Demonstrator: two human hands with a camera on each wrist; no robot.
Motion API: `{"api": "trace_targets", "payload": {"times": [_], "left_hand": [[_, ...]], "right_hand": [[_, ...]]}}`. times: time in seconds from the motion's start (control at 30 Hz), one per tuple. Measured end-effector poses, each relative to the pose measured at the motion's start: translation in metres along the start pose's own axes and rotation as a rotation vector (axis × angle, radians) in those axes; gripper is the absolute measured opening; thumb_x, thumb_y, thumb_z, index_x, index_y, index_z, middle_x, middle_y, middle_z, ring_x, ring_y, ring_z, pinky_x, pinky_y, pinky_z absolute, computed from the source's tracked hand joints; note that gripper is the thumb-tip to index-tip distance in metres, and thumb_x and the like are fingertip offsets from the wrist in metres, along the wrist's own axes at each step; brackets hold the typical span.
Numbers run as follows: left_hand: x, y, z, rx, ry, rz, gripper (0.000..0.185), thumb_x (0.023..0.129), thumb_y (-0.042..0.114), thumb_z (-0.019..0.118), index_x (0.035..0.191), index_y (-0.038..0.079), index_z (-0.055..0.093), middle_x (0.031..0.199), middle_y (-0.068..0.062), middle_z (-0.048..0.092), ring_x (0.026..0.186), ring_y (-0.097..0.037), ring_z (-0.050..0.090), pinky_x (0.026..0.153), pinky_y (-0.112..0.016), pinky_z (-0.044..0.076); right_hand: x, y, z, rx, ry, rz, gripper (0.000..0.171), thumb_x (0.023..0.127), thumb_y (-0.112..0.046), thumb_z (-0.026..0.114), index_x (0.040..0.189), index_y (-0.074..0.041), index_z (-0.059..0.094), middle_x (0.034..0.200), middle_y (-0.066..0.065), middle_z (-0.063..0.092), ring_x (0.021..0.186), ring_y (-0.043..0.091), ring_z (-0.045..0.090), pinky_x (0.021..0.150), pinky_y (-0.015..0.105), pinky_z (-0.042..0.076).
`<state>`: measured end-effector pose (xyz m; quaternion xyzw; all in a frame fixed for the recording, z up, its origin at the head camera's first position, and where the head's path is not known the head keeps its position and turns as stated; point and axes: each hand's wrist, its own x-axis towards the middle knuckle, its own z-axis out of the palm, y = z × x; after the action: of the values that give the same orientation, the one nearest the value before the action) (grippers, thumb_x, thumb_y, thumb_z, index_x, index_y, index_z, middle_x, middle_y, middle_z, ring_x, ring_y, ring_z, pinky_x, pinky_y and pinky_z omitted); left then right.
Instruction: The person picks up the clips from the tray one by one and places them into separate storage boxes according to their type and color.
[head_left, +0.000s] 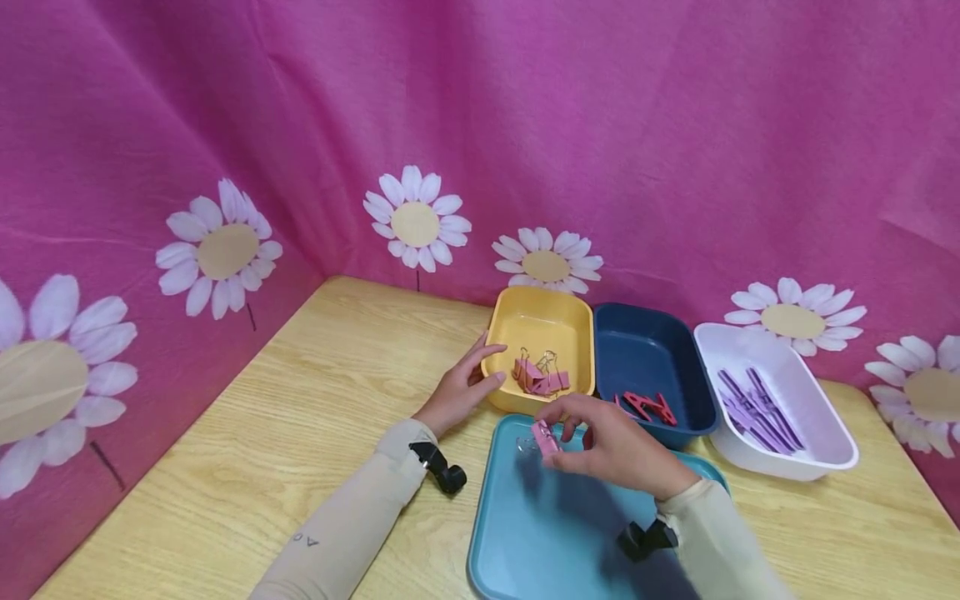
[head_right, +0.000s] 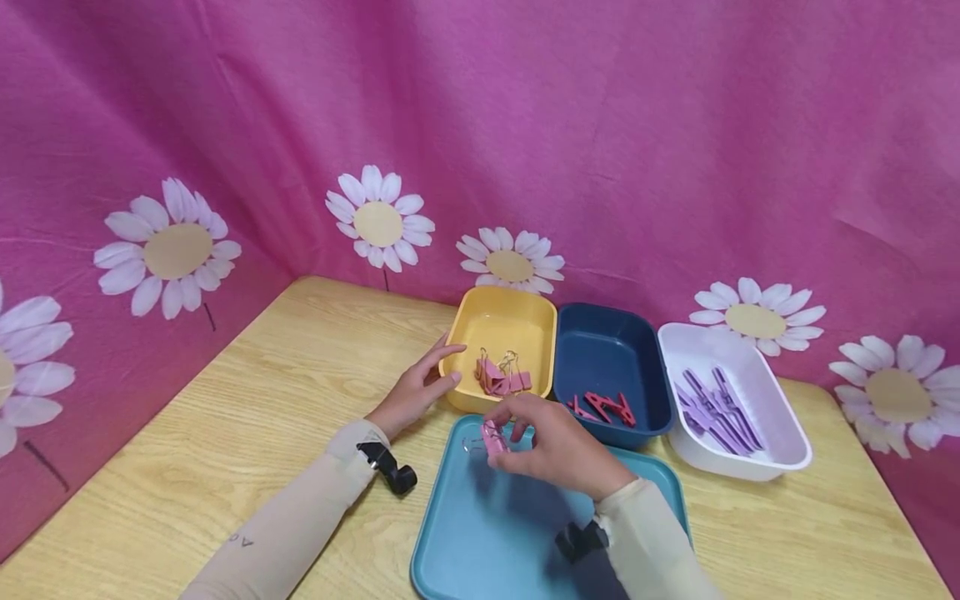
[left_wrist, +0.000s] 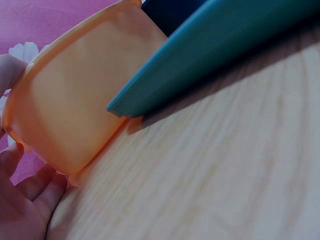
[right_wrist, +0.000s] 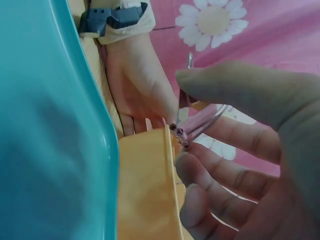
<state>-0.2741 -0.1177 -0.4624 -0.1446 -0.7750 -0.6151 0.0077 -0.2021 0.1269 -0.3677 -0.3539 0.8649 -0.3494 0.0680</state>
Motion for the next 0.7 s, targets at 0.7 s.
{"api": "trace_targets", "payload": {"times": [0.7], "left_hand": [[-0.001, 0.001, 0.0, -0.005, 0.006, 0.007, 0.046, 0.095, 0.031, 0.062, 0.139, 0.029, 0.051, 0.161, 0.002, 0.013, 0.14, -0.019, 0.032, 0.111, -0.032, 0.033]], "right_hand": [[0.017, 0.01, -0.013, 0.003, 0.095, 0.088, 0.048, 0.076, -0.033, 0.083, 0.118, -0.017, 0.067, 0.1, -0.004, 0.064, 0.078, 0.017, 0.061, 0.058, 0.029, 0.054]]}}
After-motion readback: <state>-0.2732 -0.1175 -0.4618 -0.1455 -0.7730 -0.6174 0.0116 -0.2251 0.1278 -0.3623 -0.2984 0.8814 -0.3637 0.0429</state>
